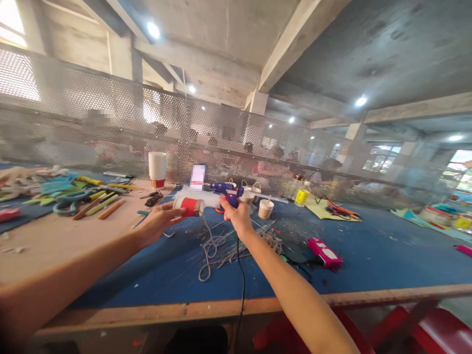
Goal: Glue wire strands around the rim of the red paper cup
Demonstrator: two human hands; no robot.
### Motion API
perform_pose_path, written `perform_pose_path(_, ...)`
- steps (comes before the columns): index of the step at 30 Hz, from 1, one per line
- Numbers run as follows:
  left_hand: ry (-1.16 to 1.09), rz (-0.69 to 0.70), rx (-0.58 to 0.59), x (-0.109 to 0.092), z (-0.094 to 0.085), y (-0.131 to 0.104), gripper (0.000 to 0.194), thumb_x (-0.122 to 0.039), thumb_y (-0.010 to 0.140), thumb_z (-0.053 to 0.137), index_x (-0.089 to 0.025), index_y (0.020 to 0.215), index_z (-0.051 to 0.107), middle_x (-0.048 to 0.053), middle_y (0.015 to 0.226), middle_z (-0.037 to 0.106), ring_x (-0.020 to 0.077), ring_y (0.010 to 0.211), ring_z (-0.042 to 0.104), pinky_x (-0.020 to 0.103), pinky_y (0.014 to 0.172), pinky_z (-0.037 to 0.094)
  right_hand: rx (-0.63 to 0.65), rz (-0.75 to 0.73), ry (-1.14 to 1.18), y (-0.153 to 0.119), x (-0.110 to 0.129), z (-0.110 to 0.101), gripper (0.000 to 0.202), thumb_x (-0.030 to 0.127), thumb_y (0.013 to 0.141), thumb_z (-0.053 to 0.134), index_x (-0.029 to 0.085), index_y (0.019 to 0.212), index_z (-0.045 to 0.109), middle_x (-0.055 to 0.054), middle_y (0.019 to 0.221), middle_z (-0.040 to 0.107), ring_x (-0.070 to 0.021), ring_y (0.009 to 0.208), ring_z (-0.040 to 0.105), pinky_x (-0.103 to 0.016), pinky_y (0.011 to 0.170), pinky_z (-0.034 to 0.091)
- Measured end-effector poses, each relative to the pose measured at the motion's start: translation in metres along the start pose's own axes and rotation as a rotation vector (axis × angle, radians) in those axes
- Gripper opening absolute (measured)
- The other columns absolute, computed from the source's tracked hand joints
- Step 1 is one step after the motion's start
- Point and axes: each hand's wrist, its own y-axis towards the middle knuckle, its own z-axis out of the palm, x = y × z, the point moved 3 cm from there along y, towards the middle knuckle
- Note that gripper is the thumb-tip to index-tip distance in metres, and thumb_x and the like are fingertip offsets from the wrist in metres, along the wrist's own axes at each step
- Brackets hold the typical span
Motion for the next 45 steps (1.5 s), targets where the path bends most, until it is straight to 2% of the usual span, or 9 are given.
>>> perform_pose_path(5, 0.036, -0.001, 0.047, 0.004, 0.002, 0.006, 0.033, -0.038, 0.063, 0.091, -0.02, 0.089, 0.082, 0.012, 0.102, 0.083, 0.0321, 0.105, 0.072, 0.043, 0.095, 0.051, 0.105, -0.046, 0.045, -0.011, 0.003, 0.008, 0.041, 0.058, 0.083, 0.072, 0.018, 0.089, 0.072, 0.007, 0.048, 0.05, -0.0129, 0.046, 0.054, -0.027, 0.053, 0.049)
perform_pose_path(9, -0.01, 0.021, 0.061, 0.011, -0.005, 0.007, 0.028, -0.035, 0.069, 0.088, -0.021, 0.092, 0.082, 0.011, 0.106, 0.082, 0.032, 0.109, 0.071, 0.044, 0.098, 0.051, 0.167, -0.039, -0.035, -0.02, 0.003, 0.008, 0.036, 0.055, 0.086, 0.07, 0.02, 0.08, 0.07, 0.006, 0.047, 0.051, -0.0132, 0.045, 0.055, -0.027, 0.052, 0.048)
perform_pose_path(12, -0.038, 0.019, 0.039, 0.013, -0.008, 0.006, 0.03, -0.033, 0.069, 0.088, -0.022, 0.096, 0.082, 0.011, 0.107, 0.082, 0.0317, 0.109, 0.071, 0.043, 0.098, 0.05, 0.203, -0.029, -0.124, -0.024, -0.001, 0.007, 0.035, 0.055, 0.087, 0.07, 0.02, 0.081, 0.071, 0.005, 0.049, 0.053, -0.0129, 0.045, 0.054, -0.027, 0.05, 0.046)
perform_pose_path(17, -0.055, 0.026, 0.032, 0.011, -0.007, 0.004, 0.032, -0.031, 0.07, 0.088, -0.021, 0.1, 0.083, 0.01, 0.106, 0.082, 0.0318, 0.109, 0.072, 0.042, 0.098, 0.051, 0.164, -0.058, -0.328, -0.028, -0.006, 0.005, 0.037, 0.058, 0.088, 0.07, 0.022, 0.08, 0.072, 0.003, 0.048, 0.055, -0.0146, 0.045, 0.055, -0.029, 0.051, 0.046)
perform_pose_path(22, -0.056, 0.033, -0.011, 0.007, -0.007, 0.002, 0.032, -0.033, 0.067, 0.089, -0.02, 0.095, 0.082, 0.01, 0.103, 0.082, 0.0341, 0.108, 0.072, 0.043, 0.095, 0.053, 0.157, -0.172, -0.471, -0.032, -0.002, 0.005, 0.037, 0.058, 0.09, 0.069, 0.024, 0.074, 0.071, 0.001, 0.05, 0.059, -0.0185, 0.05, 0.061, -0.031, 0.055, 0.048)
perform_pose_path(27, -0.052, 0.038, -0.018, 0.006, -0.008, 0.0, 0.034, -0.035, 0.067, 0.089, -0.021, 0.096, 0.082, 0.01, 0.103, 0.082, 0.0351, 0.109, 0.071, 0.044, 0.096, 0.052, 0.13, -0.306, -0.613, -0.031, -0.002, 0.007, 0.031, 0.054, 0.092, 0.069, 0.024, 0.092, 0.077, -0.006, 0.078, 0.077, -0.0267, 0.078, 0.074, -0.035, 0.071, 0.055)
perform_pose_path(31, -0.033, 0.045, -0.02, 0.004, -0.008, -0.001, 0.035, -0.034, 0.067, 0.089, -0.02, 0.098, 0.082, 0.01, 0.104, 0.082, 0.0329, 0.108, 0.071, 0.042, 0.096, 0.052, 0.101, -0.359, -0.684, -0.03, -0.005, 0.005, 0.034, 0.051, 0.092, 0.07, 0.02, 0.104, 0.077, -0.01, 0.097, 0.081, -0.029, 0.091, 0.076, -0.037, 0.083, 0.056)
perform_pose_path(41, -0.035, 0.06, 0.002, 0.004, -0.006, -0.001, 0.027, -0.035, 0.07, 0.089, -0.022, 0.093, 0.083, 0.008, 0.104, 0.082, 0.0277, 0.103, 0.071, 0.036, 0.091, 0.052, 0.092, -0.383, -0.773, -0.031, -0.008, 0.006, 0.03, 0.049, 0.091, 0.072, 0.019, 0.092, 0.078, -0.009, 0.082, 0.079, -0.0288, 0.088, 0.076, -0.036, 0.083, 0.057)
perform_pose_path(45, -0.043, 0.054, 0.015, 0.007, -0.007, 0.001, 0.029, -0.034, 0.07, 0.088, -0.022, 0.096, 0.083, 0.009, 0.105, 0.082, 0.0283, 0.104, 0.072, 0.038, 0.093, 0.052, 0.102, -0.38, -0.799, -0.032, -0.006, 0.007, 0.029, 0.048, 0.091, 0.072, 0.02, 0.089, 0.078, -0.009, 0.084, 0.08, -0.028, 0.087, 0.076, -0.035, 0.081, 0.057)
